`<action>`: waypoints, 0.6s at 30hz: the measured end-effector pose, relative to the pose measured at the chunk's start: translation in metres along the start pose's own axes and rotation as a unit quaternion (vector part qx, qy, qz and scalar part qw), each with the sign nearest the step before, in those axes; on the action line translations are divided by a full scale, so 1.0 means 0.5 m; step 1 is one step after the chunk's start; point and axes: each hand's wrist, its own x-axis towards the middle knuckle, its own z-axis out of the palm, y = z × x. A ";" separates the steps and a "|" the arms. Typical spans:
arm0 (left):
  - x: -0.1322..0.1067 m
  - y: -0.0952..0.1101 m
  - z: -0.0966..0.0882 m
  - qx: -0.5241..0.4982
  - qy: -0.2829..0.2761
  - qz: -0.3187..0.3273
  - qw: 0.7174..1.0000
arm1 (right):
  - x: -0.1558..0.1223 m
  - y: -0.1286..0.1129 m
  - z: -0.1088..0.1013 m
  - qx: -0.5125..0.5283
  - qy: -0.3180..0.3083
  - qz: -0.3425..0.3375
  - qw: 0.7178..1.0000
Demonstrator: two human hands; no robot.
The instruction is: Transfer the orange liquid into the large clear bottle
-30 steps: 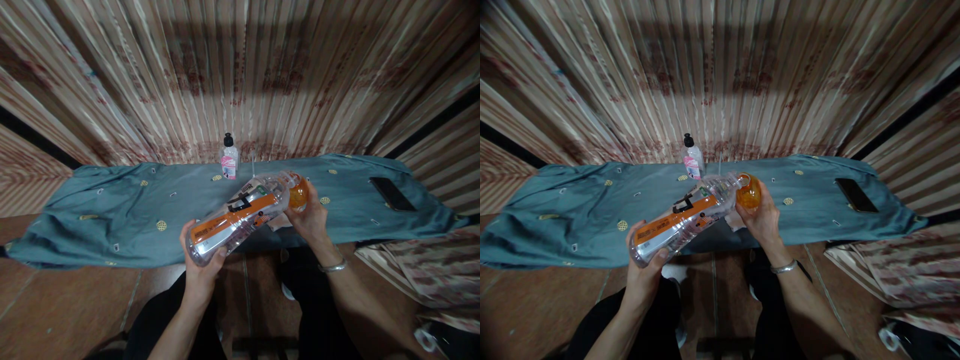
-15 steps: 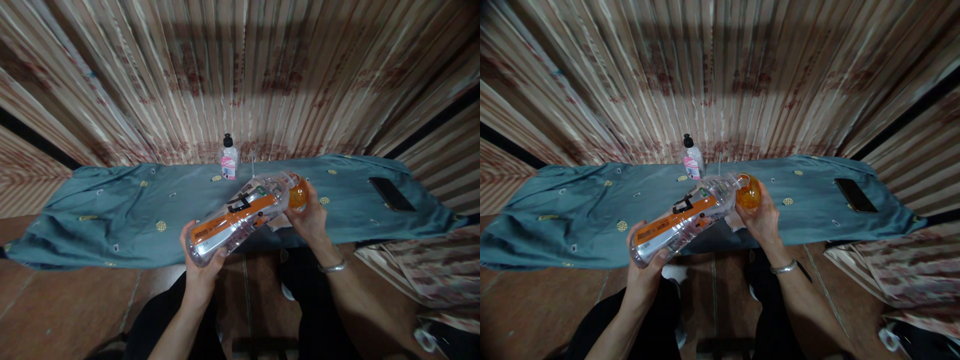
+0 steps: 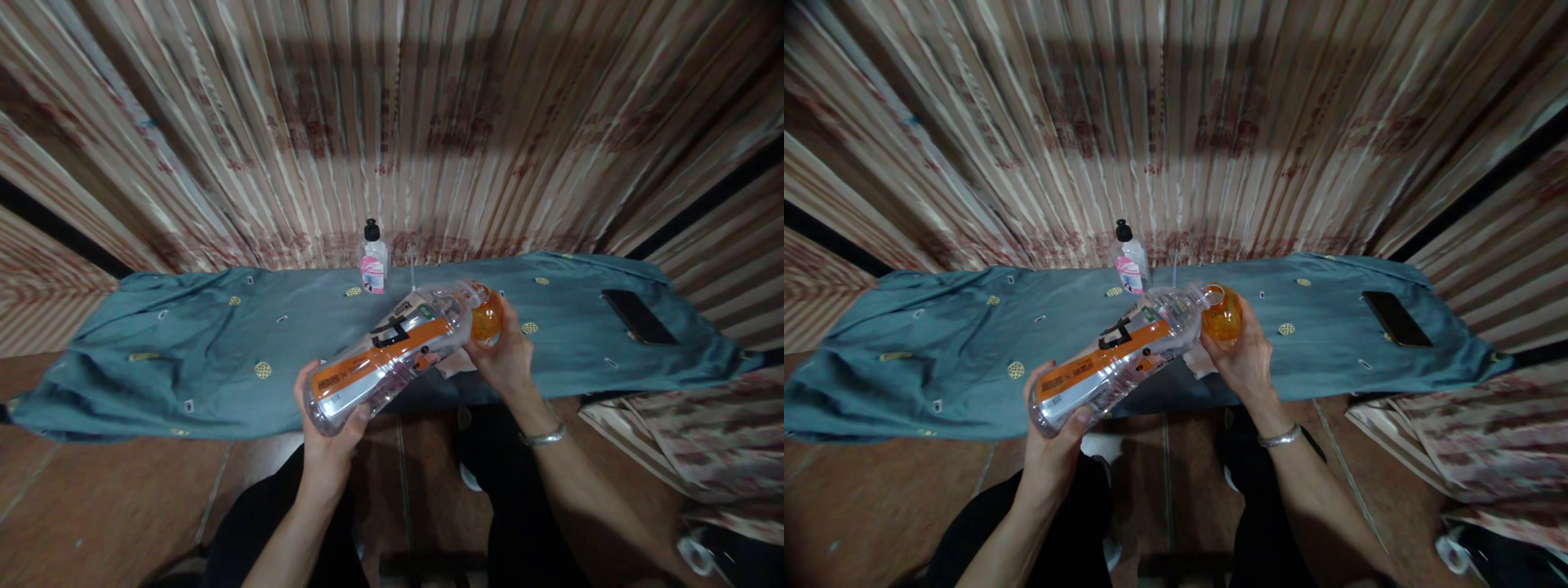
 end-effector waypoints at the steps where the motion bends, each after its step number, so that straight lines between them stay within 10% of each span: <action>1: 0.000 0.000 0.000 -0.001 0.000 0.002 1.000 | 0.000 0.000 0.000 -0.001 0.001 0.001 1.000; 18: -0.003 0.000 0.002 -0.004 0.005 -0.007 1.000 | 0.001 -0.003 0.000 0.004 -0.004 0.006 1.000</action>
